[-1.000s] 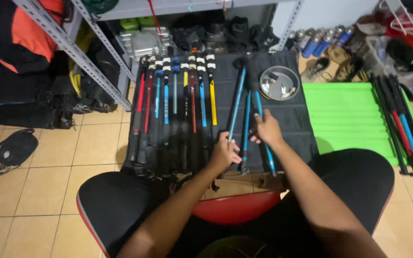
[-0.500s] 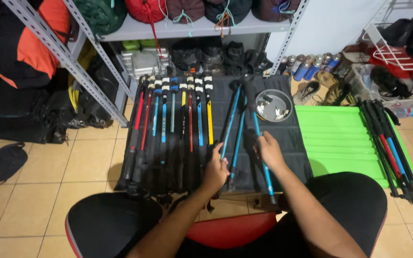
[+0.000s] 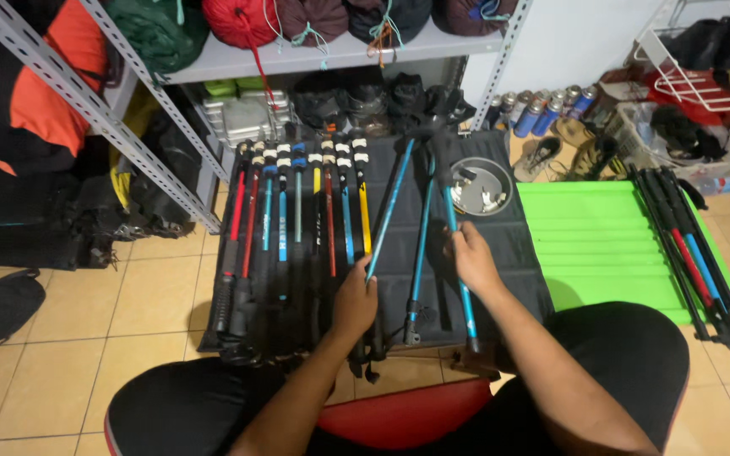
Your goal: The person joins two sections of a blue trekking pole and rotates a locking nut by hand to secure the segments.
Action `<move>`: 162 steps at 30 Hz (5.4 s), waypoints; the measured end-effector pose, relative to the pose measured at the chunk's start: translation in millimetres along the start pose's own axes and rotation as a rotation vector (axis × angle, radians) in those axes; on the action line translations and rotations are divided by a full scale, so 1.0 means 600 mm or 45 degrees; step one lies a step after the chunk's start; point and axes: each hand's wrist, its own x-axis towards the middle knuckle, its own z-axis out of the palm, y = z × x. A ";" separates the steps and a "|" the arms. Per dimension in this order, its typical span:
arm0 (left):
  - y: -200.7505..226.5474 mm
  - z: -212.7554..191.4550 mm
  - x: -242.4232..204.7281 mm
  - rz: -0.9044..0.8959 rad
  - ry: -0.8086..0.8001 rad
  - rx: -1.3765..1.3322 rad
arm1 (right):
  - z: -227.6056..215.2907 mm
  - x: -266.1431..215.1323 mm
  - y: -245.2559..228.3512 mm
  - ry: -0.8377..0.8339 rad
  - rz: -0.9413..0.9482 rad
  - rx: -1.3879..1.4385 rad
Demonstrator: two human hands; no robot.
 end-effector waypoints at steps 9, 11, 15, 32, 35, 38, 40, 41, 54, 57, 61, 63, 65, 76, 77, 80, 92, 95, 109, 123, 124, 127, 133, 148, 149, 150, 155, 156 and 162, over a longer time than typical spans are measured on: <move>-0.007 0.016 -0.008 -0.011 0.011 0.004 | -0.040 0.043 0.054 0.319 -0.038 -0.067; -0.004 0.010 -0.008 -0.020 -0.014 0.003 | -0.054 0.064 0.079 0.341 -0.008 -0.044; 0.052 -0.020 -0.018 -0.068 -0.097 -0.092 | -0.069 0.068 0.081 0.286 0.032 0.048; -0.016 -0.001 0.010 0.197 -0.137 -0.175 | -0.027 0.009 0.008 -0.023 0.245 0.987; 0.023 -0.035 -0.004 0.099 -0.200 -0.443 | -0.015 -0.006 0.010 0.011 0.298 1.119; 0.025 -0.030 0.002 -0.017 -0.182 -0.837 | 0.005 -0.024 0.003 0.018 0.350 1.229; 0.008 -0.015 0.016 -0.016 -0.112 -1.008 | 0.013 -0.033 -0.004 0.016 0.375 1.266; -0.004 -0.010 0.024 -0.052 -0.074 -1.125 | 0.015 -0.036 -0.009 -0.013 0.407 1.250; -0.034 -0.025 0.037 -0.439 -0.003 -1.401 | -0.010 -0.057 -0.036 -0.225 -0.881 -0.863; -0.038 -0.008 0.041 -0.442 -0.053 -1.392 | -0.025 -0.049 -0.038 -0.288 -0.887 -0.819; 0.014 -0.032 0.012 -0.260 -0.110 -1.120 | -0.032 -0.022 -0.008 -0.304 -0.828 -0.779; 0.020 -0.030 0.006 0.056 -0.122 -0.335 | -0.035 -0.009 0.002 -0.261 -0.790 -0.754; -0.019 0.021 0.009 0.128 -0.122 -0.139 | -0.038 -0.011 -0.002 -0.259 -0.773 -0.761; 0.007 0.120 0.035 0.257 -0.205 0.711 | -0.041 -0.020 -0.018 -0.256 -0.659 -0.894; 0.006 0.127 0.038 0.245 -0.198 0.734 | -0.043 -0.022 -0.021 -0.271 -0.630 -0.874; 0.005 0.139 0.048 0.276 -0.166 0.767 | -0.044 -0.022 -0.009 -0.277 -0.612 -0.871; -0.044 0.194 0.084 0.236 -0.124 0.711 | -0.045 -0.028 -0.017 -0.306 -0.622 -0.898; -0.056 0.183 0.106 0.107 -0.176 0.477 | -0.048 -0.028 -0.022 -0.308 -0.613 -0.892; 0.017 -0.133 0.048 0.045 -0.271 0.584 | -0.046 -0.025 -0.015 -0.265 -0.603 -0.873; -0.110 -0.183 0.064 0.215 0.175 0.886 | -0.030 -0.012 0.023 -0.195 -0.629 -1.068; -0.112 -0.172 0.064 0.214 0.174 0.885 | -0.026 -0.013 0.026 -0.197 -0.629 -1.069; -0.117 -0.127 0.067 0.523 0.420 1.055 | -0.016 -0.016 0.029 -0.210 -0.652 -1.102; -0.048 -0.057 0.044 0.838 0.333 1.029 | -0.001 -0.028 0.006 -0.291 -0.677 -1.049; -0.043 -0.146 0.026 0.564 0.316 0.378 | -0.013 -0.022 0.011 -0.256 -0.589 -1.067; -0.039 -0.119 0.029 0.716 0.405 0.721 | -0.010 -0.021 0.013 -0.264 -0.589 -1.060; -0.035 -0.093 0.031 0.861 0.490 1.069 | -0.008 -0.020 0.015 -0.272 -0.589 -1.053; -0.012 -0.038 0.009 1.196 0.566 0.848 | -0.008 -0.044 -0.009 -0.319 -0.611 -1.073; -0.019 -0.029 0.015 1.202 0.507 0.801 | -0.008 -0.048 -0.013 -0.337 -0.644 -1.057; -0.042 -0.035 0.015 1.087 0.481 1.003 | -0.020 -0.065 -0.048 -0.340 -0.610 -0.810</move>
